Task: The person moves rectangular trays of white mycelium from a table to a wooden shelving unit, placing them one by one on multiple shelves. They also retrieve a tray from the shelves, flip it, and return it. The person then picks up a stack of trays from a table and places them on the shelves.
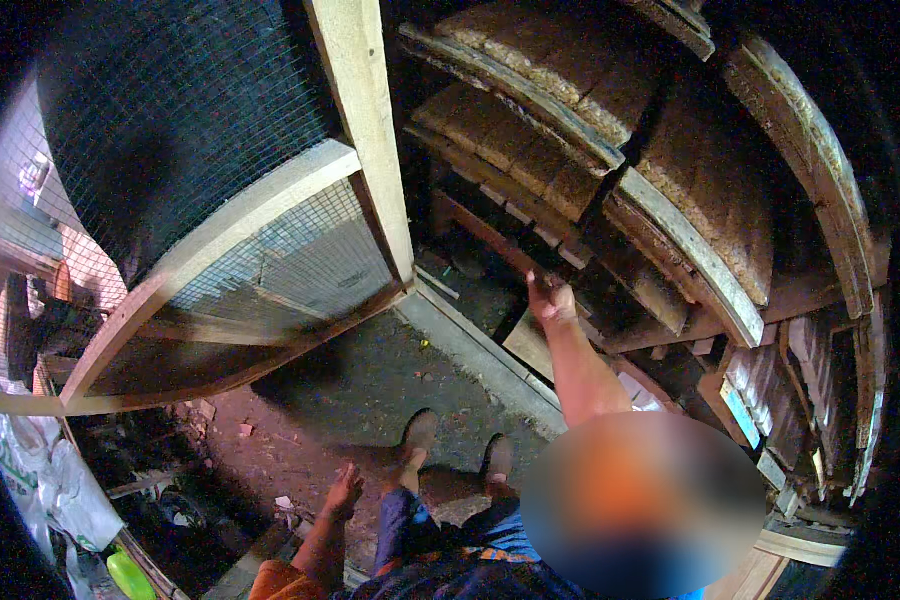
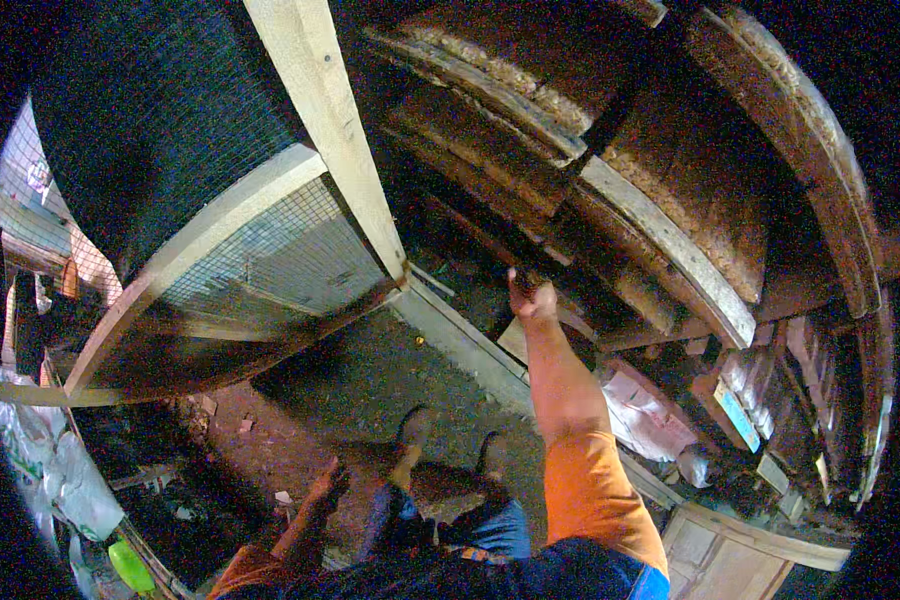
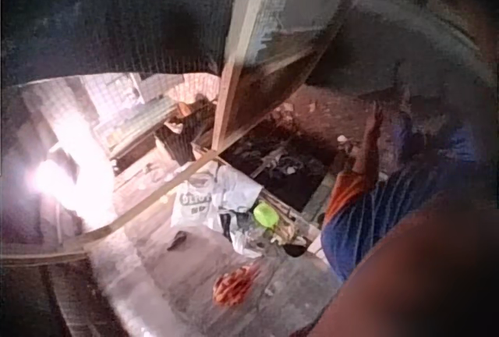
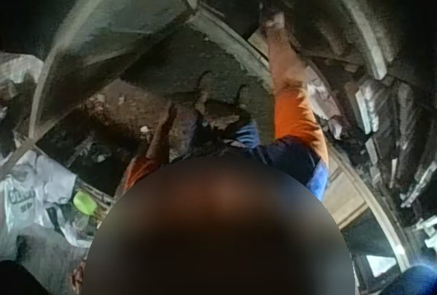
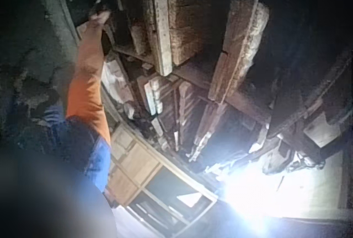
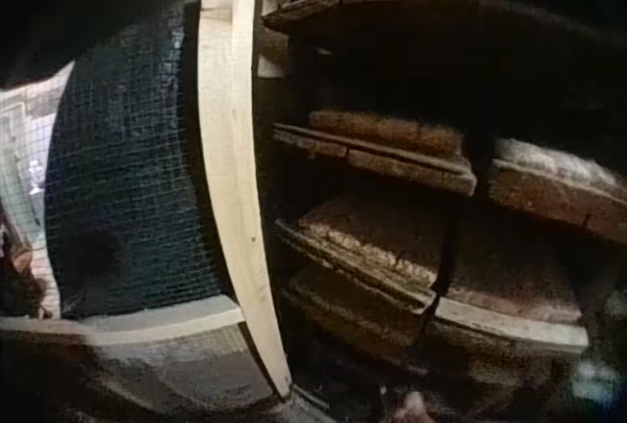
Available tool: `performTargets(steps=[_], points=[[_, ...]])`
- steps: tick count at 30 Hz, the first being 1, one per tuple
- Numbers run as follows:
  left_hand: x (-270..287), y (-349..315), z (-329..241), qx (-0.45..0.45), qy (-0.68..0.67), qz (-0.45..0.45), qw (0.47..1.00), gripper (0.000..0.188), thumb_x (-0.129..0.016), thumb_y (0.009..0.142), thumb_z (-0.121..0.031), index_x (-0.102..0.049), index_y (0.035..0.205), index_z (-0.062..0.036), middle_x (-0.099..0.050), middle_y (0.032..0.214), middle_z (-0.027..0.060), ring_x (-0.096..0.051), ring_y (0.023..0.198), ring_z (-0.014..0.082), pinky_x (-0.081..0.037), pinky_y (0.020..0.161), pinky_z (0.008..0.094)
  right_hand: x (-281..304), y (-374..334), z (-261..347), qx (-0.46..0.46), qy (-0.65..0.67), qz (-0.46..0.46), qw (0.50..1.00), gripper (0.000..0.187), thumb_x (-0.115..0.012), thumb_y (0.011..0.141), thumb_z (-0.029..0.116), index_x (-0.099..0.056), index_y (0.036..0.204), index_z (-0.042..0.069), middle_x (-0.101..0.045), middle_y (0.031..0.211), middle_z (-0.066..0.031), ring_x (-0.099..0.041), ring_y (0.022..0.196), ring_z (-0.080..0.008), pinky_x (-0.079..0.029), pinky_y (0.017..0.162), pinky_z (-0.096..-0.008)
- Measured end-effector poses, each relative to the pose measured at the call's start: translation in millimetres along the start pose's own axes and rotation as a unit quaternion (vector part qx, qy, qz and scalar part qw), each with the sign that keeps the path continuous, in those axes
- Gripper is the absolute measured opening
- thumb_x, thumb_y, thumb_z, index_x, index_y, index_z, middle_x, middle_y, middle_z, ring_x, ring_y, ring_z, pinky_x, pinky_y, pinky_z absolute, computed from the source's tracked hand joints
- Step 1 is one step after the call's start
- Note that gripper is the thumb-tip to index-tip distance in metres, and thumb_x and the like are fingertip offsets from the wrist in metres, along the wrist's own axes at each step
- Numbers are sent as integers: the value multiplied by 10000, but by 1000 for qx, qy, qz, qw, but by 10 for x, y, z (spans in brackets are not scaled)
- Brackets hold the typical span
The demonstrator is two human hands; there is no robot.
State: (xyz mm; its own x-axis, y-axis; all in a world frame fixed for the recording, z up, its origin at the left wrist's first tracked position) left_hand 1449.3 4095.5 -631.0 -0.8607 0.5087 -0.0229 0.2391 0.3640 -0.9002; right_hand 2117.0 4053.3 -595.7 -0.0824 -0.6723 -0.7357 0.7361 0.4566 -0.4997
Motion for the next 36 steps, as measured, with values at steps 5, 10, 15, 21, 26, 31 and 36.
performTargets(steps=[5, 10, 15, 21, 26, 31, 36], points=[[-61, 129, -195, -104, 56, -9, 993, 430, -539, 926, -476, -545, 1241, -183, -584, 1035, -7, -519, 812, 129, -426, 670, 303, -17, 366, 42, -43, 79, 56, 994, 245, -423, 952, 94, -512, 1166, 15, -587, 1125, -162, -595, 989, -316, -582, 774, -407], [304, 122, 175, 0, -23, -31, 999, 425, -573, 908, -490, -580, 1187, -171, -597, 982, -18, -517, 767, 111, -449, 627, 296, -141, 332, 137, 39, 49, -136, 989, 319, -398, 968, 112, -481, 1260, 14, -569, 1208, -180, -564, 1097, -340, -498, 942, -432], [475, 61, 366, 86, 23, -82, 993, 525, -589, 882, -532, -572, 1227, -136, -615, 1127, 8, -566, 874, 154, -467, 726, 311, -262, -22, 479, 167, -873, -14, 459, 469, -574, 889, 350, -540, 1233, 34, -582, 1235, -183, -582, 1100, -325, -464, 964, -370], [337, -39, 291, 38, 52, -65, 996, 634, -601, 864, -550, -501, 1314, -113, -564, 1266, 61, -564, 1002, 197, -456, 815, 351, 83, 258, 505, 133, -925, 1, 357, 517, -675, 796, 408, -585, 1222, 128, -603, 1226, -141, -581, 1111, -320, -464, 951, -363], [259, 8, 216, 58, 5, -47, 997, 672, -570, 881, -554, -440, 1384, -128, -571, 1198, 51, -555, 942, 180, -462, 737, 333, 371, 428, 498, 175, -935, 32, 307, 485, -683, 780, 359, -598, 1212, 158, -622, 1196, -109, -588, 1096, -310, -474, 927, -379], [235, 1, 88, 66, 21, -15, 997, 644, -544, 893, -560, -459, 1369, -135, -569, 1041, 16, -537, 813, 154, -440, 605, 297, 340, 298, 446, 254, -938, 68, 227, 451, -691, 762, 289, -610, 1189, 168, -638, 1159, -99, -605, 1060, -287, -489, 886, -369], [248, -72, -179, 53, 96, 2, 994, 572, -520, 899, -571, -523, 1291, -155, -575, 1001, 2, -546, 743, 140, -428, 560, 283, 422, -313, 74, -18, -548, -16, 836, 169, -674, 767, 224, -582, 879, 137, -597, 876, -47, -609, 847, -234, -477, 693, -352]])
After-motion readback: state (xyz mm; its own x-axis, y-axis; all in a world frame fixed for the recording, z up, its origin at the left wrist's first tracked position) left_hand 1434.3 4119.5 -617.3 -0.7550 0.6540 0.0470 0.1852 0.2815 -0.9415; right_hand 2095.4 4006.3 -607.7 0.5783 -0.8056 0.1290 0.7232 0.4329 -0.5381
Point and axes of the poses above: each hand's wrist, its own y-axis towards the middle knuckle, its own x-axis out of the back of the hand, z = x × y, the point moved 2 cm from there along y, towards the middle knuckle
